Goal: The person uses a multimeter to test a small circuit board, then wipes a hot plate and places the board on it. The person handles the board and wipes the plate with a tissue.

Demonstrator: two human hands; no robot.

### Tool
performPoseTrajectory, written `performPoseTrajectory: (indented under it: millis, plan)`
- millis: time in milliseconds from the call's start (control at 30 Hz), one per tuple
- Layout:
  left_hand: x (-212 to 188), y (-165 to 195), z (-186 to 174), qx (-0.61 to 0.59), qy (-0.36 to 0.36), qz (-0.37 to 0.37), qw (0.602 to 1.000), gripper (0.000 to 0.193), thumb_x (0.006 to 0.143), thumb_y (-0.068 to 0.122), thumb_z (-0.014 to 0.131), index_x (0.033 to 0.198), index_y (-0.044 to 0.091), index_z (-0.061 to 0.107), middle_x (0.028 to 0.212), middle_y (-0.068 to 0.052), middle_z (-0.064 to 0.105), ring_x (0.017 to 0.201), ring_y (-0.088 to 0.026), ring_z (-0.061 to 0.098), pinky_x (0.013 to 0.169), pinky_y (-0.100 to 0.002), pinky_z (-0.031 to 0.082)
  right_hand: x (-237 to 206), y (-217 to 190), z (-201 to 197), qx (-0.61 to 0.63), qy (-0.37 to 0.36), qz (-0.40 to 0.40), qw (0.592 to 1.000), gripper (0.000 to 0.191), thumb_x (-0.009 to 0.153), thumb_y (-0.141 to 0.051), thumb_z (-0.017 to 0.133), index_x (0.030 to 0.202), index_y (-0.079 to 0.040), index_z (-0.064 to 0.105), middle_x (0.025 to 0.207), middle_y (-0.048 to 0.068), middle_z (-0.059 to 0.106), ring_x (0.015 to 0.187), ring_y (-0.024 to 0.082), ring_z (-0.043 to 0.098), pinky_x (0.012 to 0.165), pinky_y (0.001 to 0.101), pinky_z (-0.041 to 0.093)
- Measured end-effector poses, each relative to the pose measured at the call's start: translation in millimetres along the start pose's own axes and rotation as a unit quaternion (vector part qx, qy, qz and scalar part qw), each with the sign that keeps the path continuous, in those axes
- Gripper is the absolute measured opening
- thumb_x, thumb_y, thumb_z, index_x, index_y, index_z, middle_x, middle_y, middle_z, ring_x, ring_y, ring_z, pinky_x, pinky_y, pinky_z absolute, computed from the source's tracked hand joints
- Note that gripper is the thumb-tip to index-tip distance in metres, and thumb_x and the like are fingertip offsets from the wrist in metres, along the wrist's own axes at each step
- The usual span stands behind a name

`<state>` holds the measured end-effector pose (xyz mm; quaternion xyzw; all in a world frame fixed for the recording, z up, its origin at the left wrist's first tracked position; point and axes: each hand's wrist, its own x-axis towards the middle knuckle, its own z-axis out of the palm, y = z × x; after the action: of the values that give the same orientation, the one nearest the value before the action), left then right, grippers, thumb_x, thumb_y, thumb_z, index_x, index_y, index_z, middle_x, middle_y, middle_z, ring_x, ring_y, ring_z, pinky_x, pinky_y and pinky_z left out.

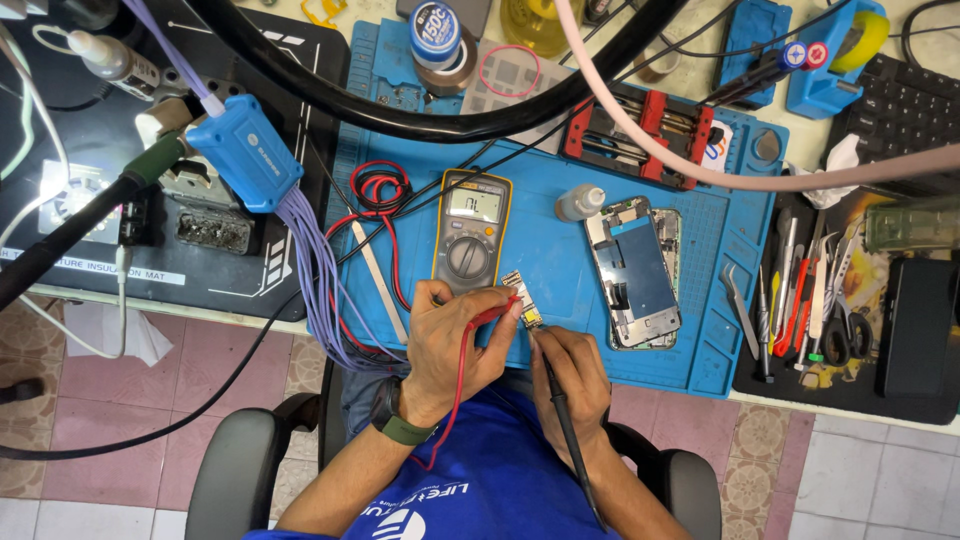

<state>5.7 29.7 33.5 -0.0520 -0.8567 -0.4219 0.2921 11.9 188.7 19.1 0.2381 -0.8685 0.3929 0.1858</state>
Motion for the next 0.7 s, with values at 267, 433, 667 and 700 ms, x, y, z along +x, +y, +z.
performPoseTrajectory:
  millis: [267,433,667,700]
  plan:
    - [-0.1,0.0,0.1,0.002,0.006,0.003,1.0,0.019,0.091,0.012,0.082,0.103,0.008,0.067,0.093,0.001,0.077,0.066,-0.013,0.061,0.073,-0.031,0.037,2.2,-1.5,-0.9,-0.002,-0.003,-0.001,1.0,0.018,0.086,0.009,0.077,0.103,0.005,0.071,0.097,0.014,0.07,0.085,0.024,0.067,0.073,0.0315,0.055]
    - [-0.2,-0.4,0.1,0.0,0.008,0.005,1.0,0.019,0.092,0.012,0.081,0.103,0.007,0.067,0.094,0.001,0.077,0.068,-0.013,0.062,0.074,-0.032,0.037,2.3,-1.4,-0.5,0.0,-0.006,-0.001,1.0,0.018,0.086,0.009,0.077,0.102,0.005,0.071,0.097,0.013,0.07,0.084,0.023,0.067,0.072,0.031,0.055]
    - [0.1,-0.2,0.0,0.002,0.005,0.005,1.0,0.019,0.091,0.012,0.082,0.102,0.007,0.067,0.093,0.001,0.077,0.065,-0.013,0.059,0.073,-0.032,0.036,0.7,-0.1,0.1,-0.002,-0.006,-0.004,1.0,0.016,0.087,0.007,0.077,0.102,0.004,0.071,0.097,0.013,0.07,0.085,0.022,0.067,0.072,0.0302,0.056]
    - [0.1,-0.2,-0.3,0.003,0.005,0.004,1.0,0.019,0.091,0.012,0.082,0.102,0.007,0.067,0.093,0.001,0.077,0.065,-0.013,0.059,0.073,-0.032,0.036,0.6,0.0,0.5,-0.002,-0.006,-0.003,1.0,0.016,0.087,0.007,0.077,0.102,0.004,0.072,0.096,0.013,0.07,0.085,0.022,0.067,0.072,0.0301,0.056]
